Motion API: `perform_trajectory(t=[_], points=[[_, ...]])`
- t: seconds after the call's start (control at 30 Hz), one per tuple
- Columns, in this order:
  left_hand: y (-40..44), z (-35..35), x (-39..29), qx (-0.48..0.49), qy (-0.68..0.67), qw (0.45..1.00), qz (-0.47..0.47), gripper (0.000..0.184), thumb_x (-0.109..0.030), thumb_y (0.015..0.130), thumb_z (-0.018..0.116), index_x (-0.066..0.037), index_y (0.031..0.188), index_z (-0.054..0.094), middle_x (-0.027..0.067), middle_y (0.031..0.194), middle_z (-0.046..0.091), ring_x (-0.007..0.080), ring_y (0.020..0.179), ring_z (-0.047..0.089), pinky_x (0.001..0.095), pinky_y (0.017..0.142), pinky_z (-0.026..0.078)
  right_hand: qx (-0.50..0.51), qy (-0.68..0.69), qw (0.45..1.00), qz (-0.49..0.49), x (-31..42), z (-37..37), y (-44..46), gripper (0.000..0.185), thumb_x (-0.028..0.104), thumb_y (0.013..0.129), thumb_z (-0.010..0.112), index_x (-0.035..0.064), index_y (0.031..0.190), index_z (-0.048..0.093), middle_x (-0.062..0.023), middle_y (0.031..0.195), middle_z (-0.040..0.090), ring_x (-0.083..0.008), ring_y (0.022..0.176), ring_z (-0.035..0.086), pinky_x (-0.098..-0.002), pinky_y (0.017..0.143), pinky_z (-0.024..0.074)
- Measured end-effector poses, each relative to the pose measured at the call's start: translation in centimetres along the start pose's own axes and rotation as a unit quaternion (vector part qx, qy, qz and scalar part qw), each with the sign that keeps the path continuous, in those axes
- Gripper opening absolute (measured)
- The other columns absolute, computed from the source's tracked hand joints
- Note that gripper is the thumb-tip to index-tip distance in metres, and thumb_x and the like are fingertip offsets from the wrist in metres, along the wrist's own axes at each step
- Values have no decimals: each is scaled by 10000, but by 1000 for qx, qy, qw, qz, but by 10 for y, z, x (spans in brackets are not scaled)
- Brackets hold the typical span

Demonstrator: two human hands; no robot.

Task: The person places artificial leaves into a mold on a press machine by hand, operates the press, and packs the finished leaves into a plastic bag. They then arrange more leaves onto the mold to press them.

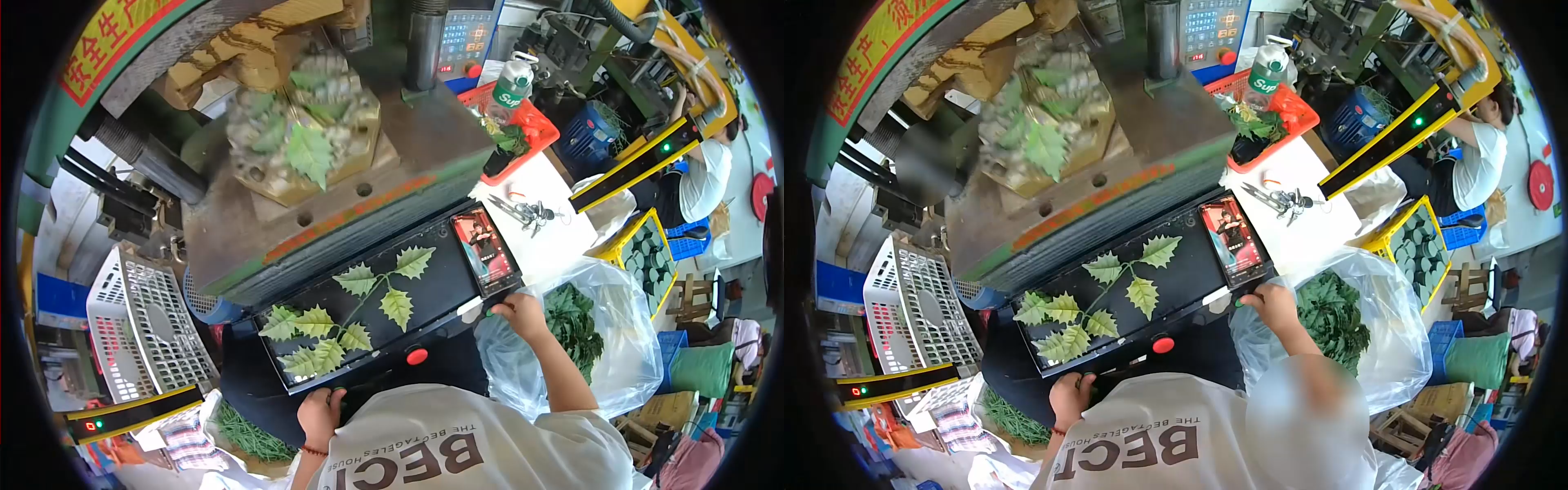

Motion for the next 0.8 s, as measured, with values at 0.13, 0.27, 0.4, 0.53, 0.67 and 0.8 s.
perform_trajectory(t=[0.13, 0.27, 0.4, 0.53, 0.67, 0.8], points=[[-2, 0, 5, 3, 8, 1000, 15, 345, -316, 758, 705, -41, 607, 561, 116, 586, 575, 323, 519, 506, 389, 498, 397, 16, 14, 1000, 7, -1, 2, -1, 393, 383, 755, 710, 1, 698, 636, -136, 649, 617, -323, 554, 544, -380, 571, 439], [0, -1, 5, 14, 17, 1000, 20, 334, -321, 763, 701, -54, 617, 564, 104, 590, 579, 315, 526, 519, 384, 494, 398, 28, -6, 1000, 8, -1, 1, 3, 410, 414, 759, 694, 12, 705, 635, -132, 655, 613, -323, 562, 549, -386, 573, 445], [-2, -2, 4, 33, 38, 999, 20, 291, -302, 762, 703, -59, 645, 595, 94, 608, 596, 307, 531, 528, 373, 495, 403, 25, -33, 999, -11, 0, 0, -3, 360, 385, 773, 688, 27, 754, 650, -120, 689, 624, -321, 582, 561, -385, 575, 449], [-6, -34, -15, 43, -41, 995, 80, 199, -261, 763, 708, -71, 730, 659, 78, 636, 624, 277, 531, 551, 348, 501, 422, 112, -277, 944, -138, 51, -23, -23, 240, 300, 811, 661, 62, 844, 657, -100, 747, 635, -311, 618, 577, -379, 582, 460], [26, -97, -72, -70, -94, 984, 135, 194, -233, 754, 726, -78, 864, 691, 36, 641, 636, 221, 500, 568, 304, 467, 431, 78, 28, 961, -264, 150, -40, -5, 173, 187, 823, 639, 57, 936, 651, -80, 840, 635, -293, 717, 605, -357, 643, 480], [77, -76, -103, -138, 87, 974, 160, 270, -309, 782, 666, -80, 917, 620, 30, 570, 586, 216, 464, 556, 315, 437, 418, -45, 70, 913, -398, 200, 15, 38, 200, 159, 811, 643, 55, 982, 642, -78, 862, 629, -290, 742, 611, -356, 665, 490]])
Point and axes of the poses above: each hand's wrist, its own y-axis towards the middle knuckle, its own z-axis out of the palm, x = y × z, the point moved 3 cm from there along y, towards the middle knuckle
